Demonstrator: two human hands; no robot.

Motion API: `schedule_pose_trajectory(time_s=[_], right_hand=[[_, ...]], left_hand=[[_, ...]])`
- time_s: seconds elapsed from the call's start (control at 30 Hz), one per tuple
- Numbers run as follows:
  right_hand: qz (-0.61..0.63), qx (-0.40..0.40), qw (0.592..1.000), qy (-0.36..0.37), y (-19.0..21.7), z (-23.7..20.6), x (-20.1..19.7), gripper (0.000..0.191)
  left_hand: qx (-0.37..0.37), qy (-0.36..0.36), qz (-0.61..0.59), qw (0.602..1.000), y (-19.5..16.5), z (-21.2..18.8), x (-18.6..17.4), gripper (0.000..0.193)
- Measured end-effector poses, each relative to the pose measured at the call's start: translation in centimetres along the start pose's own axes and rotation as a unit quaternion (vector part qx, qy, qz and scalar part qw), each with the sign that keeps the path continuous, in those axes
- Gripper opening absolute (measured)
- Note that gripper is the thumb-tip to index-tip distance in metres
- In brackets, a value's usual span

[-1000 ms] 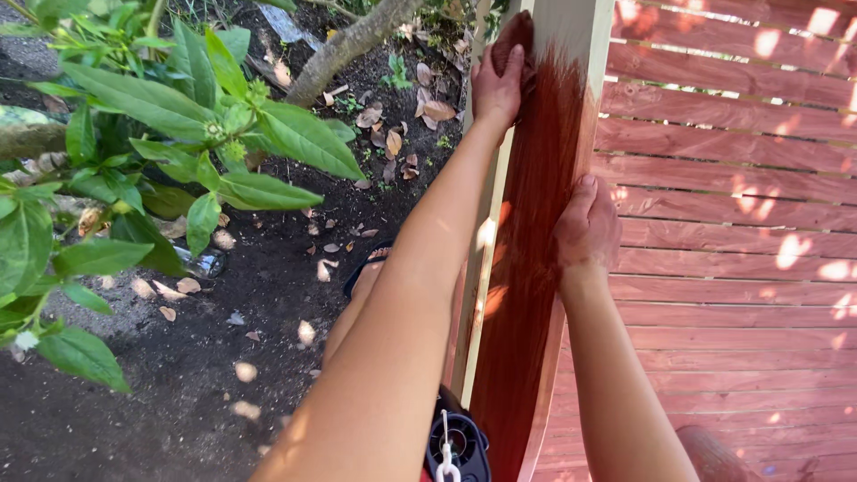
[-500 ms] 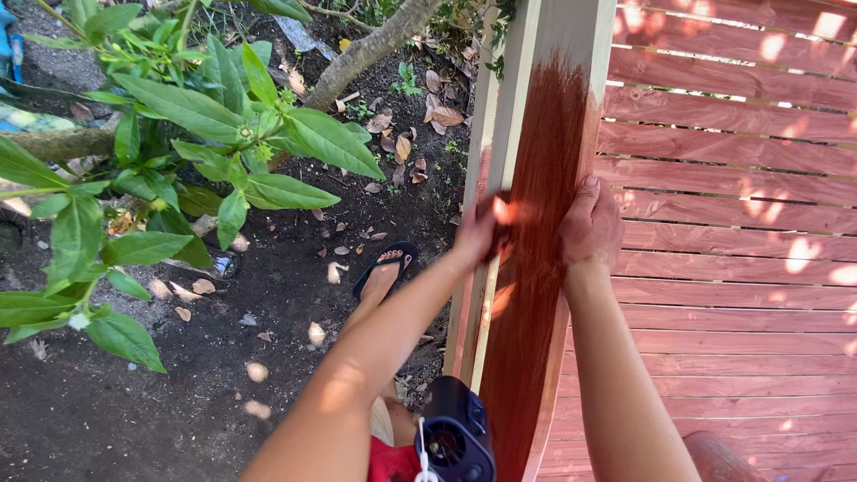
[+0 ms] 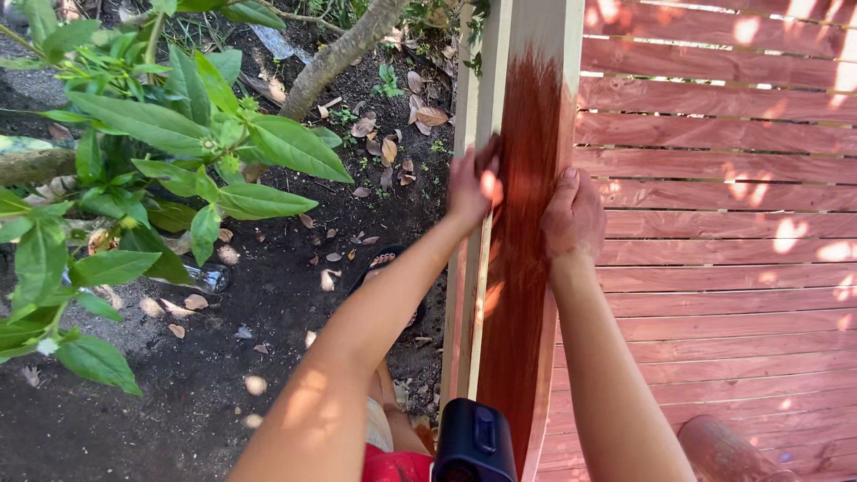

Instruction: The person applies a reddish-brown wood stain by hand to an unfinished wooden bench frame outdoors, using a stain-soaked pad to rub the stain into the headboard rails, legs, and slats, working section by section around the furniture and coating the bare wood surfaces.

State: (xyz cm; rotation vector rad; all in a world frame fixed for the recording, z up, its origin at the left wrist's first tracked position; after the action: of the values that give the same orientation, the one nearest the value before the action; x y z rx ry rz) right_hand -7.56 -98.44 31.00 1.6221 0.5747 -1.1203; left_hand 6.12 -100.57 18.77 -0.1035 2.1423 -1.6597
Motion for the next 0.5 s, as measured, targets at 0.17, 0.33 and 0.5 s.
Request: schedule_pose_trajectory(time_s=[0.17, 0.33, 0.5], right_hand=[[-0.008, 0.005, 1.000, -0.002, 0.6, 0.0, -0.2, 0.046], [-0.016, 0.006, 1.000, -0.005, 0.9, 0.0, -0.3, 0.046], [0.005, -0.005, 1.000, -0.021, 0.8, 0.0, -0.4, 0.047]], left_hand=[[-0.217, 0.111, -0.093, 0.965, 3.7, -7.2, -1.2, 0.035], [-0.136, -0.008, 0.110, 0.985, -0.5, 1.3, 1.4, 0.051], [-0.035, -0.123, 0.018, 0.992, -9.3, 13.8, 4.4, 0.060]])
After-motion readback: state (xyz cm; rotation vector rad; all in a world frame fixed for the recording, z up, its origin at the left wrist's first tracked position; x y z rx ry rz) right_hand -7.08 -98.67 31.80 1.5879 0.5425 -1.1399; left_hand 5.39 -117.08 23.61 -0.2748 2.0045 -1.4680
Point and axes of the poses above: each hand's wrist, its own z-axis towards the middle knuckle, its own x-axis out of the palm, y = z × x, the point moved 3 cm from there along z, towards the middle knuckle, and after that the axes turned 9 degrees about -y, right-handed, at the moved point
